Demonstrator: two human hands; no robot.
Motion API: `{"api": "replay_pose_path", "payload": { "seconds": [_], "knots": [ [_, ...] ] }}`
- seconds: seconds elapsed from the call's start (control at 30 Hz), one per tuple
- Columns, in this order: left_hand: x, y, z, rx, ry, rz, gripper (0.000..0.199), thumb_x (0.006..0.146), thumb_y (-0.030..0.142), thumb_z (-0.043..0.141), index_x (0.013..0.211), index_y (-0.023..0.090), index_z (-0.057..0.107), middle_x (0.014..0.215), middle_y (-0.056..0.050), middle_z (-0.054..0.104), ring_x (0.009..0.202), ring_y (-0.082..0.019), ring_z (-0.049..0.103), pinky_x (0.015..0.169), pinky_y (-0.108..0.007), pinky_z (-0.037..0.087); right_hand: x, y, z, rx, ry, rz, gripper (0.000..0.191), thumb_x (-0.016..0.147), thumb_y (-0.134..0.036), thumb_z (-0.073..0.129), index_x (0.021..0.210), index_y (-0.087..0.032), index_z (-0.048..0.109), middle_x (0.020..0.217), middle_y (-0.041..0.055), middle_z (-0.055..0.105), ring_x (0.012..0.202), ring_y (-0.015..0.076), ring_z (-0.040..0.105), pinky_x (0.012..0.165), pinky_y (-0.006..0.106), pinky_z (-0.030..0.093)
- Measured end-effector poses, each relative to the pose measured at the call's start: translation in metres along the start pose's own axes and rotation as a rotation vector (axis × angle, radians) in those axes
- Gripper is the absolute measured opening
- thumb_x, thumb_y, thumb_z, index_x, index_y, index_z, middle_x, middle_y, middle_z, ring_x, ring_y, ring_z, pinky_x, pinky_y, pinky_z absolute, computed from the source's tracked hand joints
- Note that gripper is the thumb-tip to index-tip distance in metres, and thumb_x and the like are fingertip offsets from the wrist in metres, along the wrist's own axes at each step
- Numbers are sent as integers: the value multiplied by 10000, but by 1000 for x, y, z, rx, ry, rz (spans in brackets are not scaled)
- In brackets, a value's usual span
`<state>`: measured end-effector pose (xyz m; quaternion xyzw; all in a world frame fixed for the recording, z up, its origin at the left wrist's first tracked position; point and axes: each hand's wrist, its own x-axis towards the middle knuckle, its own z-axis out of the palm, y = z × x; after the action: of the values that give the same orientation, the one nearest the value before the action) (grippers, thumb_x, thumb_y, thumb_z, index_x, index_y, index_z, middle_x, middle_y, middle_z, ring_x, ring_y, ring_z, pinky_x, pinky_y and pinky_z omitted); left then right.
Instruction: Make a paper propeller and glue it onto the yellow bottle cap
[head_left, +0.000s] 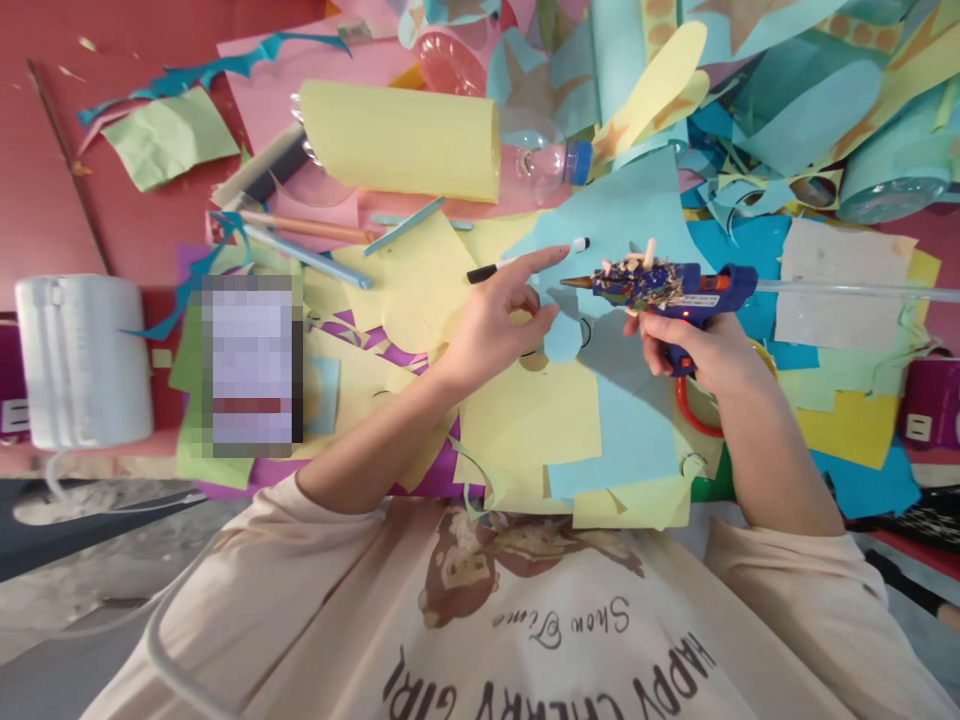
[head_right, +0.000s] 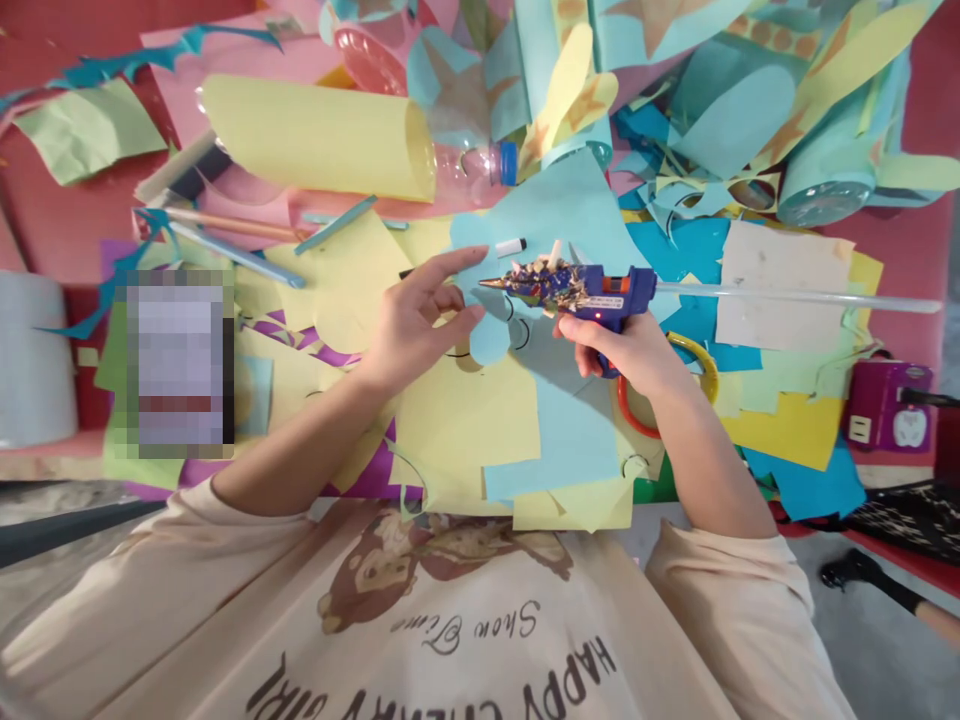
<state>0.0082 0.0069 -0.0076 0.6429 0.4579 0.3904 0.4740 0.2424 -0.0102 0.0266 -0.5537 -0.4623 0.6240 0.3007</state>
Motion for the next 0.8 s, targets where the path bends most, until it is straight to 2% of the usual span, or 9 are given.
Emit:
{"api": "replay_pose_path", "payload": {
  "seconds": [0.23, 0.57, 0.8],
  "knots": [
    [-3, 4, 1, 13, -24, 37, 501, 798, 126, 581, 1274, 282, 582, 1284, -24, 628, 644, -71, 544, 686, -266, 544, 0, 8, 3, -108, -52, 39, 273, 767, -450, 703, 679, -208, 610, 477, -30, 556, 389, 104, 462, 419, 265, 374],
    [-5, 0, 2, -2, -56, 43, 523, 815, 114, 587, 1306, 293, 564, 1304, -35, 605, 833, -127, 645, 702, -283, 563, 2, 4, 7, -105, -78, 17, 275, 753, -447, 697, 701, -206, 575, 482, -45, 520, 355, 87, 438, 407, 274, 340],
    [-5, -2, 2, 7, -48, 66, 527, 809, 111, 585, 1307, 282, 564, 1311, -41, 609, 769, -106, 636, 730, -289, 571, 2, 6, 6, -98, -77, 31, 246, 764, -423, 691, 707, -208, 586, 483, -51, 529, 354, 85, 441, 406, 268, 343]
  ]
}}
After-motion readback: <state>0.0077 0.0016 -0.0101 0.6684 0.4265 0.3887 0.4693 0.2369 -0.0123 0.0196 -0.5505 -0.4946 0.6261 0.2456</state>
